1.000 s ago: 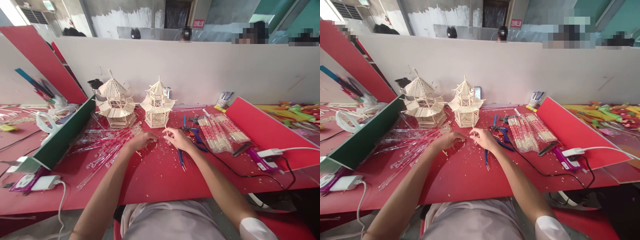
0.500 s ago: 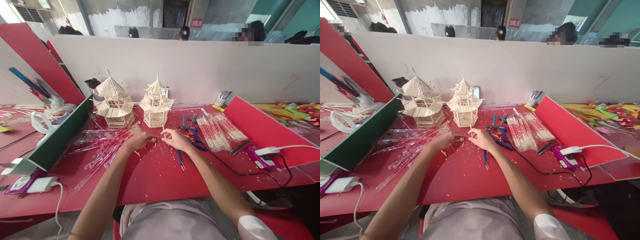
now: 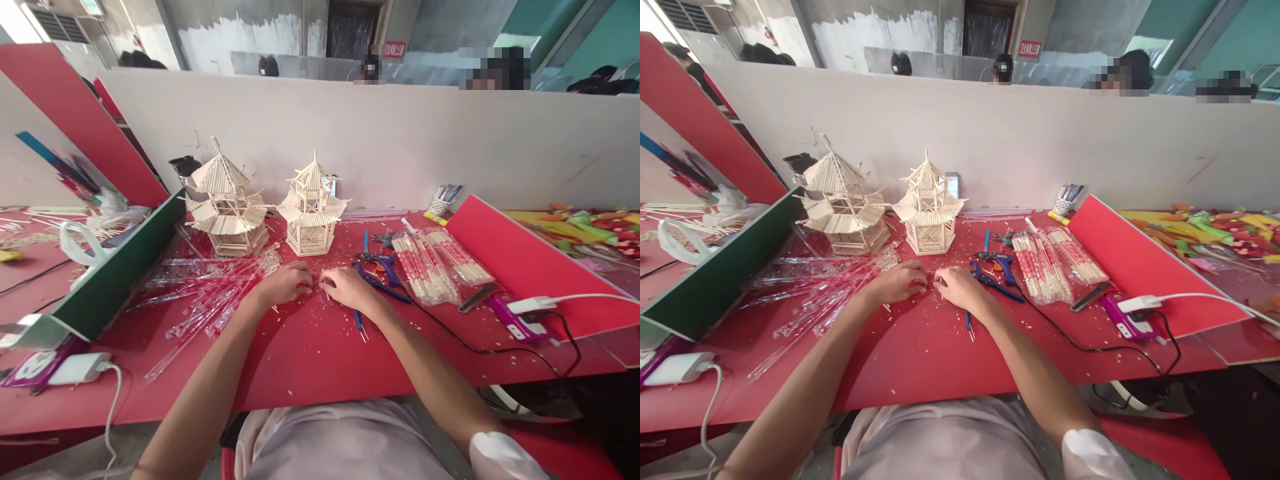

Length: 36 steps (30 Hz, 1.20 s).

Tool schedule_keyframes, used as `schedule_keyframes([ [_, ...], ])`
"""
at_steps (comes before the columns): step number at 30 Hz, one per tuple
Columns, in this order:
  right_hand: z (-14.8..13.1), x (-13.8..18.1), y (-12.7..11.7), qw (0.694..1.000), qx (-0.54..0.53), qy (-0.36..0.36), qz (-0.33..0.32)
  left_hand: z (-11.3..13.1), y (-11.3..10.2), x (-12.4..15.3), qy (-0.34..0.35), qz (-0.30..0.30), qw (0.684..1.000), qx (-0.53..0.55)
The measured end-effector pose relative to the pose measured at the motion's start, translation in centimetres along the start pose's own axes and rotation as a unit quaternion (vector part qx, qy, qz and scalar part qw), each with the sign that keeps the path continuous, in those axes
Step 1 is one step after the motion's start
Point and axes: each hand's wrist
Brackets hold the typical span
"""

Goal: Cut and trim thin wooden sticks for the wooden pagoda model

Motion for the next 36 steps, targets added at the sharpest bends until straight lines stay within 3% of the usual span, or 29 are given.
schedule_keyframes([
  [5,0.2,-0.2,-0.2,0.995,-0.092,0.033,0.031,0.4,-0.6,0.0,-0.017,0.031,0.997,0.069],
  [10,0.3,-0.6,0.3,0.944,-0.325,0.007,0.058,1.5,-1.3,-0.1,-0.050,0.134,0.973,0.180],
  [14,0.0,-0.7,0.2,0.926,-0.364,0.001,0.103,2.0,-1.3,-0.3,-0.079,0.193,0.956,0.207],
  [21,-0.6,-0.2,-0.2,0.935,-0.332,-0.026,0.125,2.1,-1.4,-0.3,-0.089,0.151,0.935,0.309],
  [27,-0.5,0.0,-0.2,0.947,-0.305,-0.036,0.093,2.0,-1.3,-0.1,-0.109,0.113,0.923,0.352],
  [36,-0.7,-0.1,0.1,0.930,-0.344,-0.062,0.114,2.3,-1.5,0.2,-0.071,0.077,0.905,0.411],
])
Point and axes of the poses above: each hand's wrist, its own x-axis away from the middle knuckle, its own y-axis out of the palm, z = x × y, and after that the axes turned 1 degree about y, right-handed
